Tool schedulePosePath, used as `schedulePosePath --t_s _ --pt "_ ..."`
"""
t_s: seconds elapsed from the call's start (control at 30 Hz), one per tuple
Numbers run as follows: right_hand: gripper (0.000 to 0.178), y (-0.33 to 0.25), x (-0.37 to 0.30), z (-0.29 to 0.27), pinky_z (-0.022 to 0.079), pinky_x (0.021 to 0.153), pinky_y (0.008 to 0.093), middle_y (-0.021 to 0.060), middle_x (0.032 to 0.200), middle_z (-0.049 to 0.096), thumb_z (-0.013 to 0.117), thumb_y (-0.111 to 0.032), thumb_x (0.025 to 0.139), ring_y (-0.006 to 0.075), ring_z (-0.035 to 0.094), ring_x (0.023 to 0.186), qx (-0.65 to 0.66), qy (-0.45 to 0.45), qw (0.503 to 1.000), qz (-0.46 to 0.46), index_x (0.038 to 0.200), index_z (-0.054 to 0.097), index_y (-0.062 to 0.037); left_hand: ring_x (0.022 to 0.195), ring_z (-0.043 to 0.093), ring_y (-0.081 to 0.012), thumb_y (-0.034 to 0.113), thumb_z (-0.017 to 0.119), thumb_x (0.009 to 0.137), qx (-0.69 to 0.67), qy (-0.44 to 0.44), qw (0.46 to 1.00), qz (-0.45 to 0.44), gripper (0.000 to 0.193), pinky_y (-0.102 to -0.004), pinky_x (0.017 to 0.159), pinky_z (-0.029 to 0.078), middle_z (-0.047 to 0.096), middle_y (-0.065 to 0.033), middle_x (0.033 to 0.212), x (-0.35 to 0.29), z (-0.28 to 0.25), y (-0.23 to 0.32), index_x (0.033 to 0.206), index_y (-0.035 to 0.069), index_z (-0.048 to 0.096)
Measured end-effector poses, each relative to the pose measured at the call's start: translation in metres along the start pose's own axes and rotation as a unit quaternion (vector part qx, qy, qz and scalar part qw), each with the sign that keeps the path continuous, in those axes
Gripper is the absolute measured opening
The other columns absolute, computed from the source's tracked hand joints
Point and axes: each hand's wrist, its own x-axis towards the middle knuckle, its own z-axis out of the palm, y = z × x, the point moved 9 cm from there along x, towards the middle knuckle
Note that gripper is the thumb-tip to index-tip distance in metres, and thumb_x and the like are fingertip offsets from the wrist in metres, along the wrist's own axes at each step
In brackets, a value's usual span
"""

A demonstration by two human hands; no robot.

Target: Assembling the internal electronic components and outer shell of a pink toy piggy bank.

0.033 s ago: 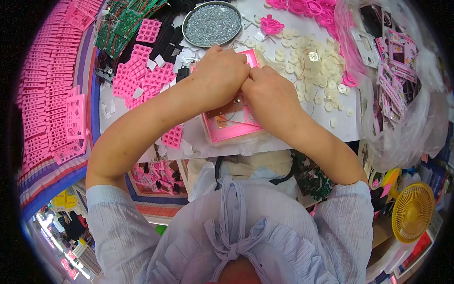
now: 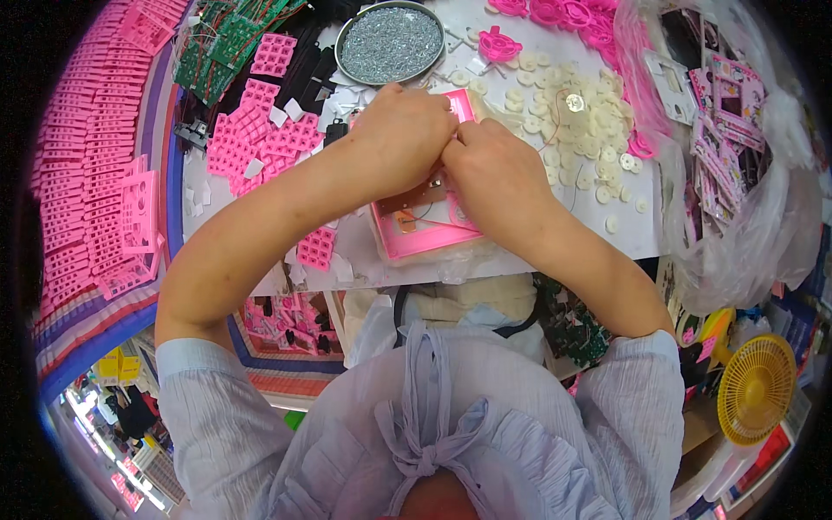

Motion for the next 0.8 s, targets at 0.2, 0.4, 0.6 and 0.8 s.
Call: schedulePosePath --t_s 0.2,0.4,0.6,0.8 --pt "0.009 -0.003 0.013 0.0 0.055 0.076 0.0445 0.0139 0.087 0.067 0.069 -0.008 0.079 0.0335 0.065 0.09 -0.07 -0.06 0.996 0.014 0.087 0.066 -0.0031 0.091 0.072 -0.0371 0.014 0.071 0.077 -0.066 -0.091 0.985 -0.13 0.021 -0.0476 0.076 0.058 0.074 -0.0183 0.095 0.011 -0.007 -0.029 0.094 0.002 0.075" --pt "0.011 0.017 0.012 -0.004 0.053 0.075 0.043 0.0126 0.089 0.066 0.073 -0.013 0.082 0.0319 0.063 0.089 0.079 0.054 0.995 -0.031 0.086 0.065 -0.0054 0.08 0.073 -0.0299 0.019 0.076 0.074 -0.111 -0.069 0.986 -0.107 0.015 -0.0399 0.072 0.058 0.074 -0.0154 0.079 0.019 0.0 -0.053 0.082 0.006 0.078" --pt "0.014 0.033 0.015 0.008 0.047 0.088 0.0417 0.0069 0.109 0.062 0.078 -0.015 0.079 0.0304 0.051 0.103 0.118 0.12 0.986 -0.024 0.088 0.071 -0.0079 0.077 0.072 -0.0316 0.017 0.07 0.079 -0.131 -0.051 0.988 -0.056 0.014 -0.0426 0.072 0.056 0.073 -0.015 0.077 0.012 -0.001 -0.053 0.081 0.005 0.076" --pt "0.013 0.031 0.019 0.013 0.047 0.09 0.0421 0.007 0.108 0.063 0.079 -0.015 0.078 0.0311 0.051 0.101 0.1 0.074 0.992 -0.011 0.087 0.073 -0.0076 0.081 0.072 -0.0347 0.014 0.064 0.084 -0.062 -0.055 0.996 -0.038 0.016 -0.0467 0.073 0.056 0.073 -0.0165 0.086 0.008 0.01 -0.045 0.081 0.002 0.074"
